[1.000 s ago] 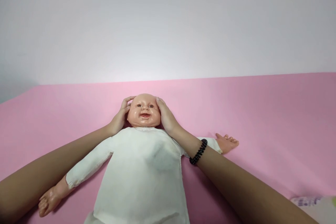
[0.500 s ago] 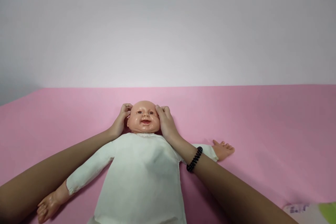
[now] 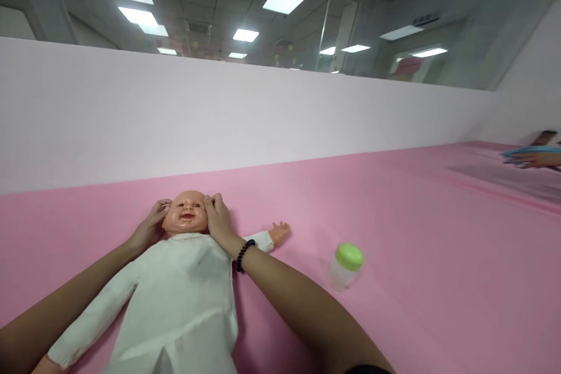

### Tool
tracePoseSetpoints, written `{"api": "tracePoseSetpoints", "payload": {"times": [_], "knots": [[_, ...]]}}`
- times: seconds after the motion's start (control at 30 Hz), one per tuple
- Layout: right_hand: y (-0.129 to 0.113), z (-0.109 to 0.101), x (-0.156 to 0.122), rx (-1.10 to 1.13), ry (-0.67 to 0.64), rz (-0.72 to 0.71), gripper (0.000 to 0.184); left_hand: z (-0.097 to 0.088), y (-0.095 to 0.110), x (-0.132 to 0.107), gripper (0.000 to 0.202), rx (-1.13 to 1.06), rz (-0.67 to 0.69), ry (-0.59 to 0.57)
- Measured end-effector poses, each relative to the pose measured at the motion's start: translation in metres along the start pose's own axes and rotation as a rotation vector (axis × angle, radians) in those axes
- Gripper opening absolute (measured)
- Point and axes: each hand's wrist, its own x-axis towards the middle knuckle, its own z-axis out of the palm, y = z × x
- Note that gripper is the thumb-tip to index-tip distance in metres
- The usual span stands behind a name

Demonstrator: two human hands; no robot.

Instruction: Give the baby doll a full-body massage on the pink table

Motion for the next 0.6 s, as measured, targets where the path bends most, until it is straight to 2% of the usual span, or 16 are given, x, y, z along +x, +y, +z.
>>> {"api": "tracePoseSetpoints", "payload": {"times": [0.1,0.2,0.3,0.37,0.43,0.53,0.6], "knots": [[-0.007,-0.004,-0.001,-0.137,0.006,-0.035,0.032,-0.013,0.010,-0.004,0.062,0.098,-0.061,-0.028],[-0.016,-0.009,-0.002,-0.292,-0.016,-0.046,0.024,-0.032,0.028,-0.011,0.063,0.399,-0.156,-0.114],[-0.027,-0.014,-0.006,-0.453,-0.073,-0.028,0.016,-0.040,0.050,-0.020,0.060,0.595,-0.113,-0.047],[-0.036,-0.018,-0.013,-0.525,-0.119,-0.024,0.019,-0.034,0.060,-0.028,0.061,0.693,-0.104,-0.001],[-0.047,-0.021,-0.022,-0.574,-0.160,-0.026,0.026,-0.022,0.062,-0.038,0.066,0.797,-0.090,-0.043],[-0.063,-0.025,-0.040,-0.657,-0.219,-0.022,0.035,0.000,0.051,-0.051,0.087,0.970,-0.080,-0.159],[-0.071,-0.026,-0.053,-0.715,-0.262,-0.029,0.039,0.012,0.040,-0.056,0.097,1.079,-0.074,-0.114]]}}
